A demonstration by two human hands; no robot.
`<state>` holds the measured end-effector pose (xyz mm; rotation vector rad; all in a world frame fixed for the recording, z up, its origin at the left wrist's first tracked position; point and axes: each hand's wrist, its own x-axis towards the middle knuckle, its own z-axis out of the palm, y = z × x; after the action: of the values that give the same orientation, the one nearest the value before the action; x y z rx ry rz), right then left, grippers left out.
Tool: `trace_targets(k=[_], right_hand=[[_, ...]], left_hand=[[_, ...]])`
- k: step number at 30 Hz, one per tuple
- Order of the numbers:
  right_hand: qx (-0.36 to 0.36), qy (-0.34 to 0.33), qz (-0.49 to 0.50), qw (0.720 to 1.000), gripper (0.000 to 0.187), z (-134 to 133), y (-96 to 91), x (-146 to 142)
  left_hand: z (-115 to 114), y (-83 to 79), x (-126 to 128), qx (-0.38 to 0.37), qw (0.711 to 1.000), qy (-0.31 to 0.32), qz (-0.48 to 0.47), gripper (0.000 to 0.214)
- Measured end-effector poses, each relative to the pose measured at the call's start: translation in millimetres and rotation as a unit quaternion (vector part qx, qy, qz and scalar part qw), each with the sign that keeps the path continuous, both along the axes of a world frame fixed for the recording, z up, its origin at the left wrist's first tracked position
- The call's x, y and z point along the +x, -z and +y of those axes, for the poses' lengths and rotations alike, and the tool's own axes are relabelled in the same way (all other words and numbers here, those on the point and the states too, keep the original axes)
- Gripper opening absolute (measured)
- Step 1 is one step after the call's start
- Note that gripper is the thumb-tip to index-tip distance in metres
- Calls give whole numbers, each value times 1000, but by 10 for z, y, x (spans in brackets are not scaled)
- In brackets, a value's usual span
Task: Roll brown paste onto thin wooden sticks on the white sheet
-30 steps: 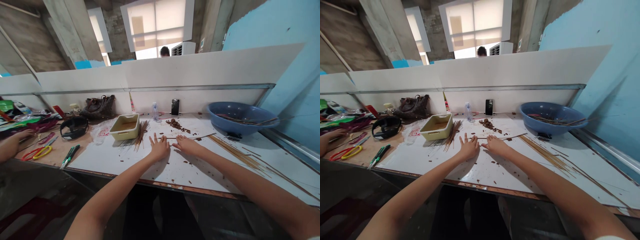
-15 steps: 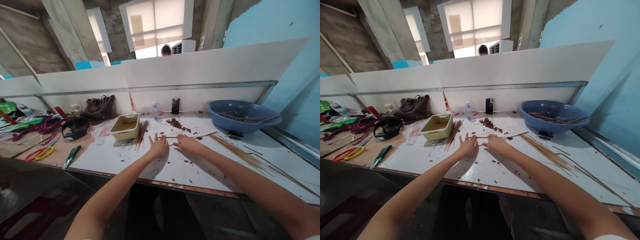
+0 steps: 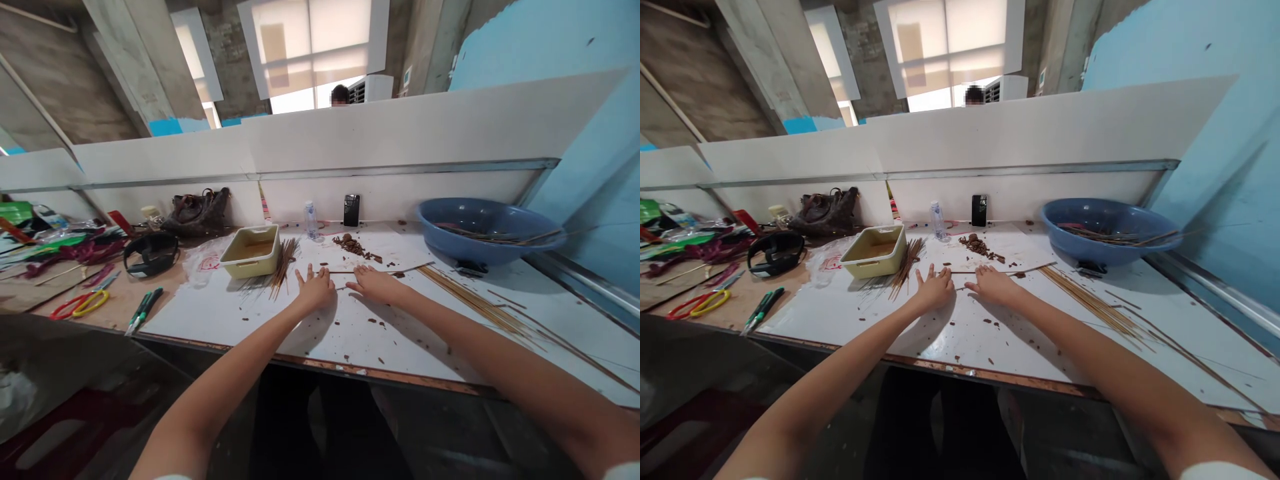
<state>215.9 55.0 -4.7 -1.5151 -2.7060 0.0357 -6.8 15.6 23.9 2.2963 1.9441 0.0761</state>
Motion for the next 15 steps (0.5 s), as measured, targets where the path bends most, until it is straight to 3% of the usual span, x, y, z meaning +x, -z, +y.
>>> trace_targets(k=[4,10,15], right_hand=[[-23,13,-17,1000,88,73,-92,-41],[9,-29,-8,1000,84,-124,11,82],[6,6,-11,1000,82,21,-33,-33]], left_hand=[[39,-44,18,-5,1000,-5,-2,68],[-190,59,-114,-4,1000,15,14,65],[-66,-59,-67,-19,1000,-4,-3,65]])
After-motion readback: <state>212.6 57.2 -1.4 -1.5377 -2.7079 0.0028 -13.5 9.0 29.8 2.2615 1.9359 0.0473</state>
